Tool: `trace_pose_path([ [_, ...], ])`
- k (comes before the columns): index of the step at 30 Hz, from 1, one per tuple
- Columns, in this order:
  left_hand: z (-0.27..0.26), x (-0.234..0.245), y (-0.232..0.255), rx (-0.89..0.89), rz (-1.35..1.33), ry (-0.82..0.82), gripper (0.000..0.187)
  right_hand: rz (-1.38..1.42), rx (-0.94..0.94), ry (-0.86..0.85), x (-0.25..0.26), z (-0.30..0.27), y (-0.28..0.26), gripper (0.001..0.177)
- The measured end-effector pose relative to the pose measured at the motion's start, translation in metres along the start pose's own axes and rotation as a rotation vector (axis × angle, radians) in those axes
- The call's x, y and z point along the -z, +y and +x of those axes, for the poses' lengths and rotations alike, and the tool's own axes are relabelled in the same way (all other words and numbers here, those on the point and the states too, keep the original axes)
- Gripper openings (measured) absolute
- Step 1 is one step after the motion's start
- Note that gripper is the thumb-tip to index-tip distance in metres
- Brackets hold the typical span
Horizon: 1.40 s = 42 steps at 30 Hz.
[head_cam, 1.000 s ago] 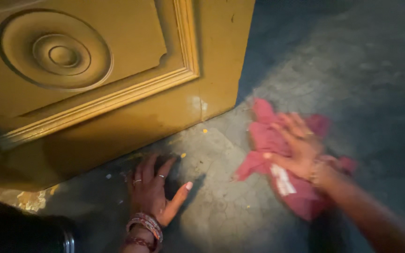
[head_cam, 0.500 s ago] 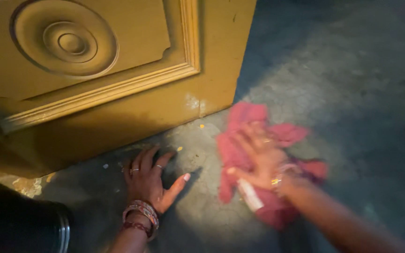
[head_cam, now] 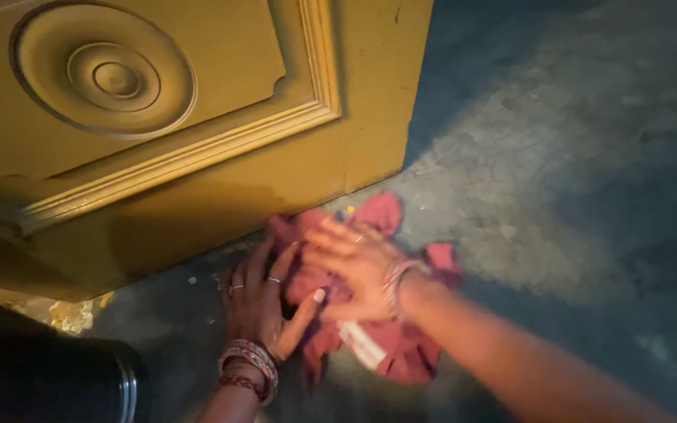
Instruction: The person wipes the floor using a pink cloth, dipping it into a metal bucket of water and scrubbing the floor surface and the bottom of a yellow door.
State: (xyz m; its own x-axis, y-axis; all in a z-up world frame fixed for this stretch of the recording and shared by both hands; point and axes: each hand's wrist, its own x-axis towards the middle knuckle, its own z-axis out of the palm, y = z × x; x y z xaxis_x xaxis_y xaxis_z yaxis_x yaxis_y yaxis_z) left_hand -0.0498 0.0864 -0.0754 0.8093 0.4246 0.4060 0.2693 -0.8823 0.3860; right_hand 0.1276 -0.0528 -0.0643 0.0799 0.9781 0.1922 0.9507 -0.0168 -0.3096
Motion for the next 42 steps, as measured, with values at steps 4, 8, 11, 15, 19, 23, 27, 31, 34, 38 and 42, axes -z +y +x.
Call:
trace_pose_path([
  [4,0.001,0.0,0.0,0.074,0.095,-0.114,0.07,-0.094,-0.175,0.019,0.031,-0.028,0.056,0.09],
  [8,-0.002,-0.002,-0.002,0.06,0.061,-0.069,0.068,-0.12,-0.403,0.036,0.054,-0.089,0.104,0.095],
  [11,-0.003,0.0,-0.002,0.058,0.04,-0.057,0.068,-0.188,-0.527,0.126,0.061,-0.14,0.126,0.091],
  [15,0.0,0.002,-0.001,0.11,0.066,-0.118,0.069,-0.261,-0.729,0.195,0.066,-0.197,0.136,0.089],
  [19,-0.004,-0.002,-0.004,0.03,0.046,-0.028,0.063,-0.357,-0.864,0.306,0.05,-0.226,0.115,0.089],
  [23,-0.002,-0.011,-0.009,0.028,0.099,-0.052,0.069,-0.4,-1.027,0.311,0.038,-0.215,0.079,0.092],
  [27,-0.006,-0.027,-0.015,-0.054,0.089,0.07,0.069,-0.363,-0.719,0.374,0.04,-0.175,0.066,0.088],
  [31,0.014,-0.051,0.005,-0.182,-0.149,0.155,0.072,-0.251,-0.684,0.213,0.038,-0.106,0.09,0.096],
  [34,0.041,-0.058,0.051,-0.278,-0.224,-0.085,0.077,-0.234,-0.611,0.19,0.034,-0.058,0.121,0.089],
  [38,0.087,-0.048,0.094,-0.354,-0.361,-0.186,0.074,-0.188,-0.586,0.132,0.032,-0.031,0.152,0.078],
  [42,0.121,-0.043,0.11,-0.306,-0.293,-0.317,0.076,-0.152,-0.433,0.072,0.041,-0.038,0.184,0.075],
])
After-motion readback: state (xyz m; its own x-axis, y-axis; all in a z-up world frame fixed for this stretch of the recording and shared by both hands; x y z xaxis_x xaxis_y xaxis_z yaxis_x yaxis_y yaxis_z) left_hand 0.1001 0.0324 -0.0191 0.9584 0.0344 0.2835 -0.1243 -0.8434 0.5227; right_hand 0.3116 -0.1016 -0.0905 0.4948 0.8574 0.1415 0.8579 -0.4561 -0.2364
